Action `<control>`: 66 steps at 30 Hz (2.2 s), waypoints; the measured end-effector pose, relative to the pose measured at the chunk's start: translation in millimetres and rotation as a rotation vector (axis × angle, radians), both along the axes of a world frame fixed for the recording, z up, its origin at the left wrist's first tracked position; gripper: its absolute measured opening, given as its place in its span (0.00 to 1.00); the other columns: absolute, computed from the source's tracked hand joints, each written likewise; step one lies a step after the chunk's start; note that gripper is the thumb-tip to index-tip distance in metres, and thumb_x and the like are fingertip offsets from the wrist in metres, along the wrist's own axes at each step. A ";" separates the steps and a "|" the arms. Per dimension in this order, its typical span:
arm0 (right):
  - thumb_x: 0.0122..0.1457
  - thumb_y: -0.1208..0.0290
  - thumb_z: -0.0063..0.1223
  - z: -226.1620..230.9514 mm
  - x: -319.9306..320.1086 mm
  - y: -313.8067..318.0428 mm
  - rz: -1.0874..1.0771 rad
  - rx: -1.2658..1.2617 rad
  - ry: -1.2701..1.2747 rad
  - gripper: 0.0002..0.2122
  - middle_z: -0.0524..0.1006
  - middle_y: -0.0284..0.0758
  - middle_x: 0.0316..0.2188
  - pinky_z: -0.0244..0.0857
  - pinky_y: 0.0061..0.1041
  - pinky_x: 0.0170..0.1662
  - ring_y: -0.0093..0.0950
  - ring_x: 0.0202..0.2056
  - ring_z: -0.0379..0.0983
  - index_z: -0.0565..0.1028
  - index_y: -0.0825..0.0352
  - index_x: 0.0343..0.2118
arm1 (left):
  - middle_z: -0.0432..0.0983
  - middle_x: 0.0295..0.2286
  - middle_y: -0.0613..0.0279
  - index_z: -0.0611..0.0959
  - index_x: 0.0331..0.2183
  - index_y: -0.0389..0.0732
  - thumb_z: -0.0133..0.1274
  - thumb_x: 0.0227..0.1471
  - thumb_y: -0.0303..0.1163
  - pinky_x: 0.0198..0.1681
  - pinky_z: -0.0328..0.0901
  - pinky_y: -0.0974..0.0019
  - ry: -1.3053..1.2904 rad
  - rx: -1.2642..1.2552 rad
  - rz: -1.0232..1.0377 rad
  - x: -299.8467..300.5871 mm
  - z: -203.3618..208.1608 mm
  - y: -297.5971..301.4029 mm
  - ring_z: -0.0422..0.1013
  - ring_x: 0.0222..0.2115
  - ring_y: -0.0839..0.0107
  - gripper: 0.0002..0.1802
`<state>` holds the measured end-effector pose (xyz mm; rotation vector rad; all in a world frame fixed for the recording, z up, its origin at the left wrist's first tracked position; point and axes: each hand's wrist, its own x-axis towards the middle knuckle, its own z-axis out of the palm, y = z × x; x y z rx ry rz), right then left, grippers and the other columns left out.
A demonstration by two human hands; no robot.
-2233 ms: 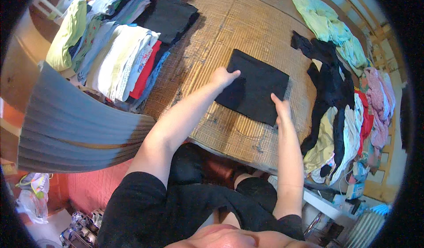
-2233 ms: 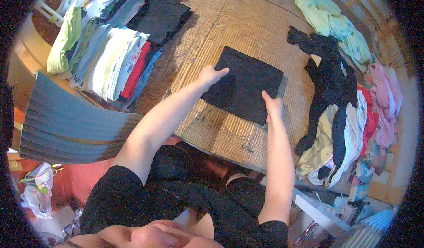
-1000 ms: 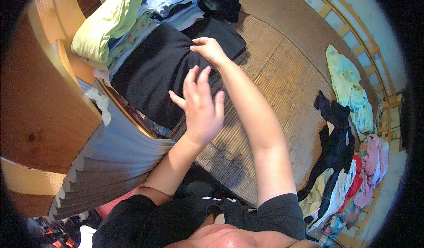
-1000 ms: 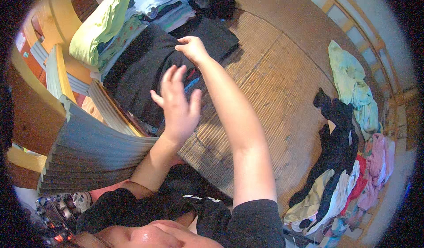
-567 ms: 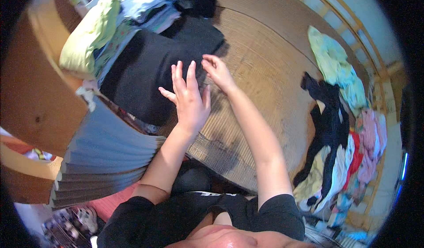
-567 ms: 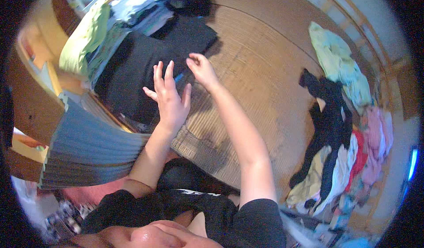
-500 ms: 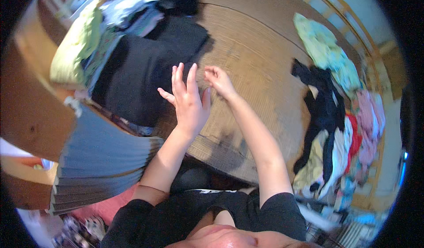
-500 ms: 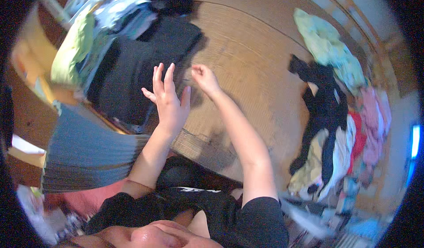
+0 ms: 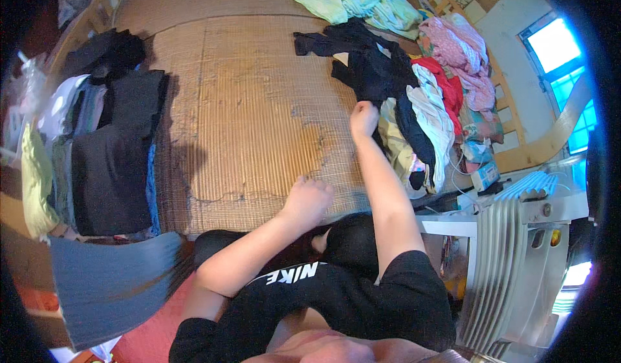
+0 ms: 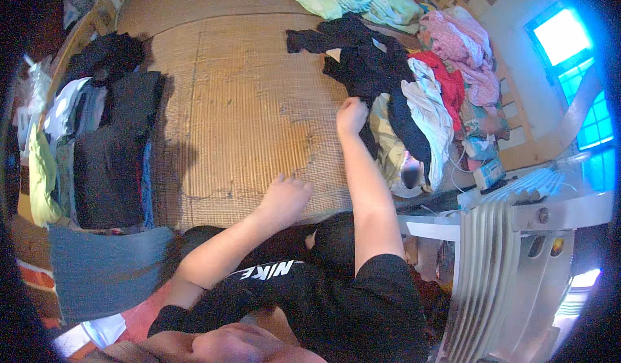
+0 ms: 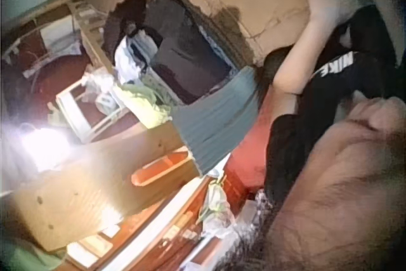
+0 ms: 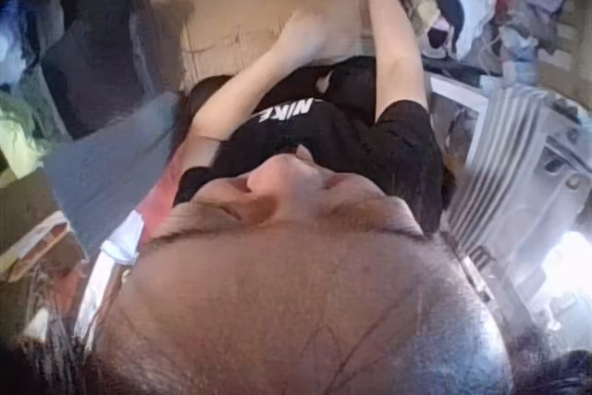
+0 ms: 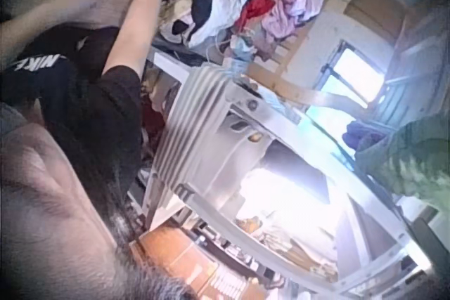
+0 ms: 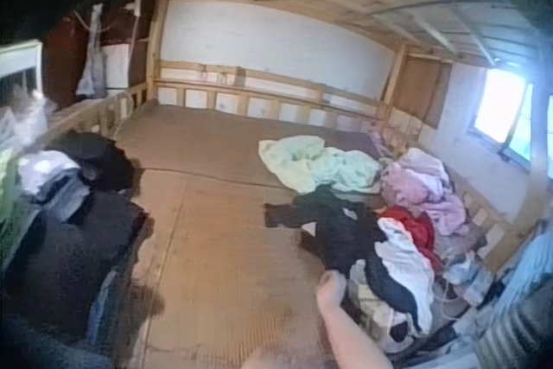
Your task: The person folds several pieces of clothing, including a yellow t-shirt, a black t-shirt, a patterned cloth, and a black long-sleeved shirt. They smooth each item, fold it neatly, and place it on a growing stack to the left.
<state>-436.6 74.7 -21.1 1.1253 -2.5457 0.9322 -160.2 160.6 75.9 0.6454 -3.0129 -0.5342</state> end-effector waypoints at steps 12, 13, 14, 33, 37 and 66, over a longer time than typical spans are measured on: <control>0.49 0.73 0.48 8.3 -101.3 -29.5 0.042 0.345 0.231 0.08 0.72 0.42 0.34 0.63 0.38 0.38 0.40 0.37 0.69 0.71 0.64 0.34 | 0.73 0.31 0.56 0.70 0.43 0.39 0.49 0.44 0.32 0.42 0.61 0.59 -0.252 0.020 0.027 32.7 -17.8 -20.4 0.71 0.33 0.62 0.21; 0.50 0.73 0.48 8.2 -94.3 -33.4 0.033 0.227 0.190 0.08 0.74 0.43 0.32 0.63 0.39 0.37 0.40 0.35 0.70 0.71 0.65 0.34 | 0.73 0.31 0.56 0.69 0.43 0.39 0.49 0.45 0.33 0.42 0.61 0.59 -0.265 0.057 0.040 33.0 -15.4 -22.4 0.71 0.34 0.61 0.21; 0.50 0.73 0.47 5.5 -84.3 -41.6 0.041 0.112 0.136 0.07 0.74 0.45 0.28 0.63 0.38 0.35 0.42 0.33 0.71 0.71 0.67 0.33 | 0.73 0.31 0.55 0.69 0.44 0.39 0.48 0.46 0.33 0.42 0.61 0.59 -0.276 0.096 0.050 31.6 -11.4 -26.0 0.71 0.34 0.61 0.21; 0.54 0.76 0.45 123.4 257.7 82.1 1.856 0.452 -1.153 0.07 0.73 0.33 0.31 0.61 0.22 0.41 0.22 0.36 0.67 0.70 0.71 0.35 | 0.72 0.35 0.53 0.67 0.47 0.41 0.42 0.46 0.61 0.28 0.65 0.71 0.756 2.178 0.527 54.6 -9.7 -96.4 0.71 0.30 0.65 0.37; 0.56 0.71 0.42 119.4 220.7 66.5 1.835 0.958 -1.372 0.10 0.74 0.34 0.29 0.64 0.22 0.38 0.21 0.32 0.70 0.71 0.71 0.37 | 0.58 0.13 0.76 0.71 0.39 0.43 0.48 0.51 0.38 0.11 0.49 0.80 0.901 2.007 0.582 66.2 -4.6 -103.4 0.54 0.10 0.83 0.14; 0.53 0.57 0.50 88.7 148.1 19.4 0.927 0.189 -1.739 0.21 0.72 0.33 0.38 0.58 0.24 0.46 0.25 0.41 0.66 0.67 0.68 0.44 | 0.64 0.47 0.54 0.69 0.46 0.39 0.43 0.52 0.47 0.53 0.51 0.53 1.443 2.069 0.980 77.1 -19.7 -137.9 0.60 0.48 0.58 0.26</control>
